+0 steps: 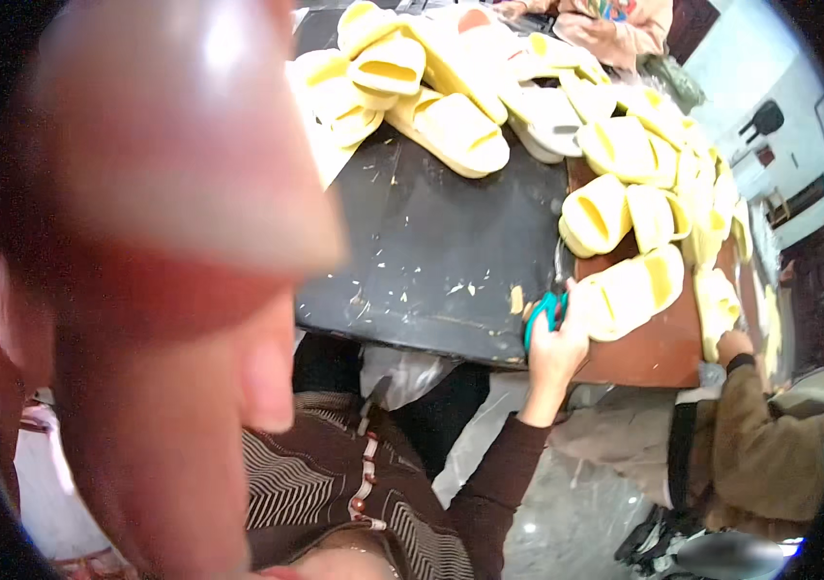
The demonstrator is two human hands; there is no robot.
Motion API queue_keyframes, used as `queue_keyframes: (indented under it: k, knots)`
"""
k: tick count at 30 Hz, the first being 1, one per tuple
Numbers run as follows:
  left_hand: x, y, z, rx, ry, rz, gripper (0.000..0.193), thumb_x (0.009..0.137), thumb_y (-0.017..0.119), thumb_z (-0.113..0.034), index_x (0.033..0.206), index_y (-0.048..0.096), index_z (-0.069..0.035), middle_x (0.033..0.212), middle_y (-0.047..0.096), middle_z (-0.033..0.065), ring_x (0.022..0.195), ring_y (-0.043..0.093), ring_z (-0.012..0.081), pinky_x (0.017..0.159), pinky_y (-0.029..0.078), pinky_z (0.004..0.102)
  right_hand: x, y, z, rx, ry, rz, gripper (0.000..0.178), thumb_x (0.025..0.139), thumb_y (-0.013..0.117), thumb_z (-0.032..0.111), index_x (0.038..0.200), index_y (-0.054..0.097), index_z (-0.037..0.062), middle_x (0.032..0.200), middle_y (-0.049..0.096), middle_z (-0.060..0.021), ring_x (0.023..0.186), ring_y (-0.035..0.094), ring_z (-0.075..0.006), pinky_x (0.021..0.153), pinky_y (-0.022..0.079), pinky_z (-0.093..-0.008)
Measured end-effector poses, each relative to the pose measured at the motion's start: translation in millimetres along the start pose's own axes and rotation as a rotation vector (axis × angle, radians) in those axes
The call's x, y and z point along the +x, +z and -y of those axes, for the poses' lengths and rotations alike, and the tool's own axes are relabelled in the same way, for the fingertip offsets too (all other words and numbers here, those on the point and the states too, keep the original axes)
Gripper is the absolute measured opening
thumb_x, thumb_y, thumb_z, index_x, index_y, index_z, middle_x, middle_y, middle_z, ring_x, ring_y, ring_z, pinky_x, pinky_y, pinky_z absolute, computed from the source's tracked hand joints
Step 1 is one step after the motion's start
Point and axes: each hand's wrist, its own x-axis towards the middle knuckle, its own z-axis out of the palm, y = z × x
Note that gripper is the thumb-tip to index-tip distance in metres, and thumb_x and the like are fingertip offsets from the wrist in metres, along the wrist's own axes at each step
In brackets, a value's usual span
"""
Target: The person trims excess material from foam slides using small shears, picking up each slide from the table, cutting along the edges by hand, and placing them aside.
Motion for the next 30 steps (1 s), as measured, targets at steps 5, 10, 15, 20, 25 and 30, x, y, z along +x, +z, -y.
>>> queue_keyframes:
  k: [5, 10, 15, 20, 25, 30]
  knots:
    - [-29, -17, -24, 0.075, 0.045, -0.074, 0.05, 0.087, 0.066, -0.031, 0.122, 0.052, 0.002, 0.096, 0.06, 0.0101, 0.085, 0.063, 0.0172, 0.075, 0.053, 0.0311, -5, 3, -11, -0.042, -0.201, -0.083, 0.042, 0.085, 0.062, 0.006, 0.125, 0.056, -0.0006, 0.098, 0.066, -0.0131, 0.083, 0.062, -0.0186, 0.079, 0.05, -0.033]
    - [-37, -3, -34, 0.004, 0.03, -0.094, 0.051, 0.087, 0.066, -0.032, 0.122, 0.051, 0.001, 0.094, 0.059, 0.0088, 0.082, 0.062, 0.0163, 0.072, 0.052, 0.0304, -6, 0, -5, -0.128, -0.216, -0.134, 0.044, 0.081, 0.066, 0.011, 0.125, 0.059, 0.0056, 0.093, 0.066, -0.0161, 0.081, 0.064, -0.0242, 0.077, 0.051, -0.0368]
    - [-39, -11, -38, -0.079, 0.016, 0.024, 0.051, 0.088, 0.066, -0.034, 0.121, 0.05, 0.001, 0.091, 0.057, 0.0074, 0.079, 0.061, 0.0153, 0.069, 0.052, 0.0297, -2, -6, 11, -0.078, -0.129, -0.068, 0.044, 0.081, 0.067, 0.013, 0.124, 0.059, 0.0079, 0.092, 0.067, -0.0152, 0.079, 0.065, -0.0243, 0.074, 0.051, -0.0363]
    - [-34, -2, -54, -0.141, -0.019, 0.152, 0.052, 0.088, 0.066, -0.036, 0.121, 0.049, 0.0, 0.088, 0.055, 0.0061, 0.076, 0.06, 0.0144, 0.066, 0.052, 0.029, -1, -10, 10, -0.177, -0.195, -0.147, 0.045, 0.08, 0.068, 0.012, 0.124, 0.058, 0.0079, 0.089, 0.066, -0.0138, 0.075, 0.064, -0.0253, 0.071, 0.051, -0.0357]
    - [-65, -17, 7, 0.044, 0.04, -0.34, 0.049, 0.088, 0.065, -0.038, 0.118, 0.053, -0.001, 0.089, 0.057, 0.0071, 0.075, 0.06, 0.0157, 0.066, 0.053, 0.0313, -1, -17, 19, -0.161, -0.269, -0.154, 0.042, 0.08, 0.068, 0.011, 0.121, 0.059, 0.0075, 0.083, 0.062, -0.011, 0.068, 0.06, -0.0233, 0.065, 0.05, -0.0345]
    - [7, 6, 92, 0.241, -0.441, -0.461, 0.033, 0.091, 0.057, -0.01, 0.121, 0.058, 0.003, 0.094, 0.064, 0.0106, 0.073, 0.061, 0.012, 0.066, 0.051, 0.0242, -4, -14, 13, -0.118, -0.221, -0.147, 0.041, 0.08, 0.067, 0.011, 0.12, 0.06, 0.0079, 0.081, 0.061, -0.0099, 0.067, 0.059, -0.0217, 0.063, 0.049, -0.0331]
